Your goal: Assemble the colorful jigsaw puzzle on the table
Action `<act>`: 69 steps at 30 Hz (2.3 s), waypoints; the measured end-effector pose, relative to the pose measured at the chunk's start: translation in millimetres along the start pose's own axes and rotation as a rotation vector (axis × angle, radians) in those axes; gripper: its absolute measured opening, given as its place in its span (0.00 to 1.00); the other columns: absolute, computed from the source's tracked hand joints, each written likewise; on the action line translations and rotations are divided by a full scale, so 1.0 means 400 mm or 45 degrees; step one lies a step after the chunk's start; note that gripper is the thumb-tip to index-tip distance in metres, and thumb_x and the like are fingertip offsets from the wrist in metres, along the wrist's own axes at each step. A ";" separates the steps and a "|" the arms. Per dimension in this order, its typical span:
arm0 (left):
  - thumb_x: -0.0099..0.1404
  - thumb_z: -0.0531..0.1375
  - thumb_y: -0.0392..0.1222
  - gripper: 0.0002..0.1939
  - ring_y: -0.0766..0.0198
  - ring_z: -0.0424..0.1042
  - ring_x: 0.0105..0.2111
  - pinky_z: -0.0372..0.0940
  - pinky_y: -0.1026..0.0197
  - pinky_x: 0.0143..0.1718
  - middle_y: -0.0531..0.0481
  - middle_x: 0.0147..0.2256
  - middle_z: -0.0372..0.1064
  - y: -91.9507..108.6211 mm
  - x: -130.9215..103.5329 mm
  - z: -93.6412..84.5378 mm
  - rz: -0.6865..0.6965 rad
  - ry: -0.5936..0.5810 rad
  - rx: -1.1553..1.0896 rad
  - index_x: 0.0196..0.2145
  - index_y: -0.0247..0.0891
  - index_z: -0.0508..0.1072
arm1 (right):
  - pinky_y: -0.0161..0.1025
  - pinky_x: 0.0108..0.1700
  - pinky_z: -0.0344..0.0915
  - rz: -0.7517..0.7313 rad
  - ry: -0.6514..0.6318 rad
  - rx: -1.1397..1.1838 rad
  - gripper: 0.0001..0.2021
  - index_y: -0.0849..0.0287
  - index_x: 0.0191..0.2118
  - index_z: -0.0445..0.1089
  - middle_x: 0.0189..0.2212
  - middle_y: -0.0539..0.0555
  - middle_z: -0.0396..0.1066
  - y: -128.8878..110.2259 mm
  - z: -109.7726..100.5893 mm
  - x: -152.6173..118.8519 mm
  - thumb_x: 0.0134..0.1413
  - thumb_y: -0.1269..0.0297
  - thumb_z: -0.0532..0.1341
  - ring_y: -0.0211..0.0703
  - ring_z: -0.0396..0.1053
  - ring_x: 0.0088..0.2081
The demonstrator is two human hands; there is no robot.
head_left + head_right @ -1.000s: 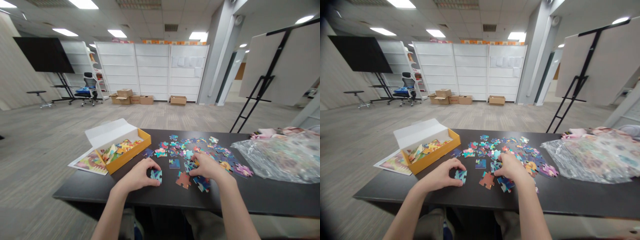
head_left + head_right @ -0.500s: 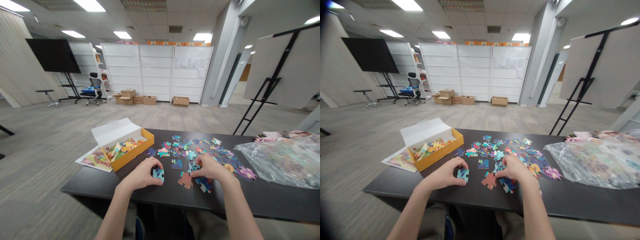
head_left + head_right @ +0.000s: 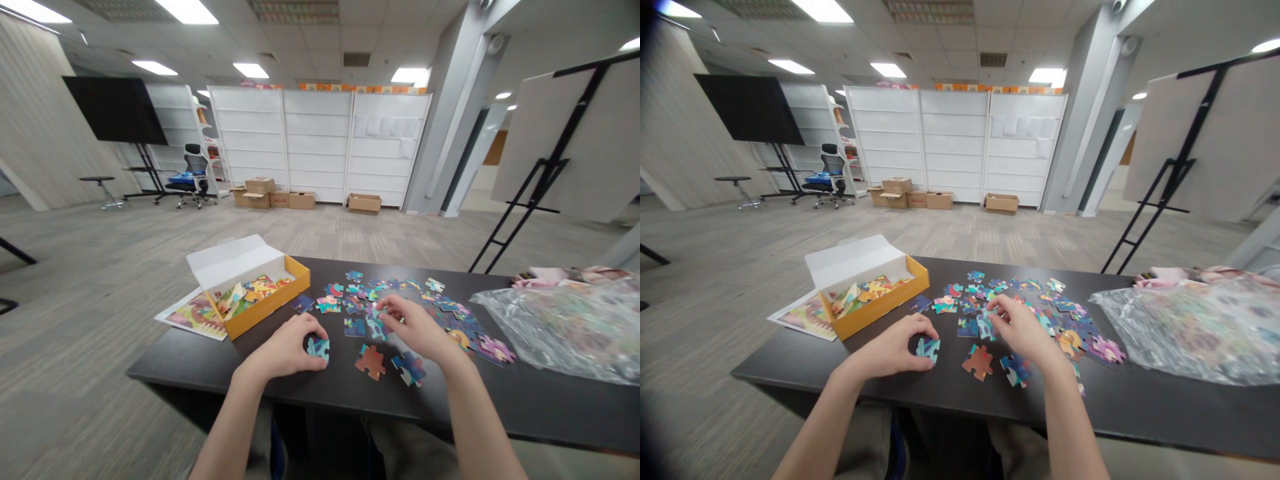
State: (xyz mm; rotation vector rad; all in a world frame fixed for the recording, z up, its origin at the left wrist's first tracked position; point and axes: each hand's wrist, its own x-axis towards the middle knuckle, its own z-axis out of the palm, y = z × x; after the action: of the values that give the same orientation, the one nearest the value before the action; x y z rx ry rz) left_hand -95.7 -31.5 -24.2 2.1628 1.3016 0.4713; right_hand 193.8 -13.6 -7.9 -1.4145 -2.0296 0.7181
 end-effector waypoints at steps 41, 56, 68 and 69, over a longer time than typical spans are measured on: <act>0.67 0.58 0.43 0.11 0.60 0.74 0.38 0.65 0.60 0.42 0.50 0.37 0.77 -0.004 0.011 0.010 0.060 0.157 -0.018 0.37 0.40 0.80 | 0.37 0.35 0.62 -0.012 -0.058 -0.267 0.09 0.57 0.40 0.75 0.34 0.52 0.77 -0.065 0.023 0.004 0.59 0.60 0.61 0.40 0.69 0.31; 0.64 0.62 0.47 0.09 0.60 0.73 0.37 0.65 0.61 0.41 0.50 0.35 0.77 0.000 0.017 0.031 0.073 0.235 0.013 0.35 0.41 0.80 | 0.35 0.28 0.56 0.243 -0.431 -0.336 0.17 0.55 0.34 0.72 0.31 0.49 0.73 -0.050 0.039 -0.023 0.34 0.63 0.74 0.41 0.69 0.31; 0.51 0.73 0.48 0.22 0.52 0.70 0.49 0.62 0.55 0.52 0.49 0.46 0.74 0.035 0.030 0.029 0.039 -0.055 0.042 0.44 0.44 0.79 | 0.36 0.31 0.60 0.289 -0.350 -0.395 0.24 0.54 0.39 0.72 0.35 0.51 0.73 -0.011 0.028 -0.027 0.31 0.61 0.76 0.44 0.71 0.34; 0.51 0.73 0.48 0.21 0.53 0.70 0.49 0.62 0.55 0.52 0.49 0.45 0.74 0.035 0.031 0.028 0.045 -0.066 0.037 0.43 0.44 0.79 | 0.36 0.31 0.60 0.298 -0.342 -0.396 0.23 0.55 0.38 0.72 0.35 0.51 0.74 -0.010 0.027 -0.027 0.30 0.62 0.76 0.44 0.71 0.34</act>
State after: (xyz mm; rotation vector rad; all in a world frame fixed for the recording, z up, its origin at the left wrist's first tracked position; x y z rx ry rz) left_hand -74.0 -28.8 -23.9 2.2103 1.2513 0.4098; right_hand 186.6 -26.4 -14.3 -1.8417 -2.2811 0.7461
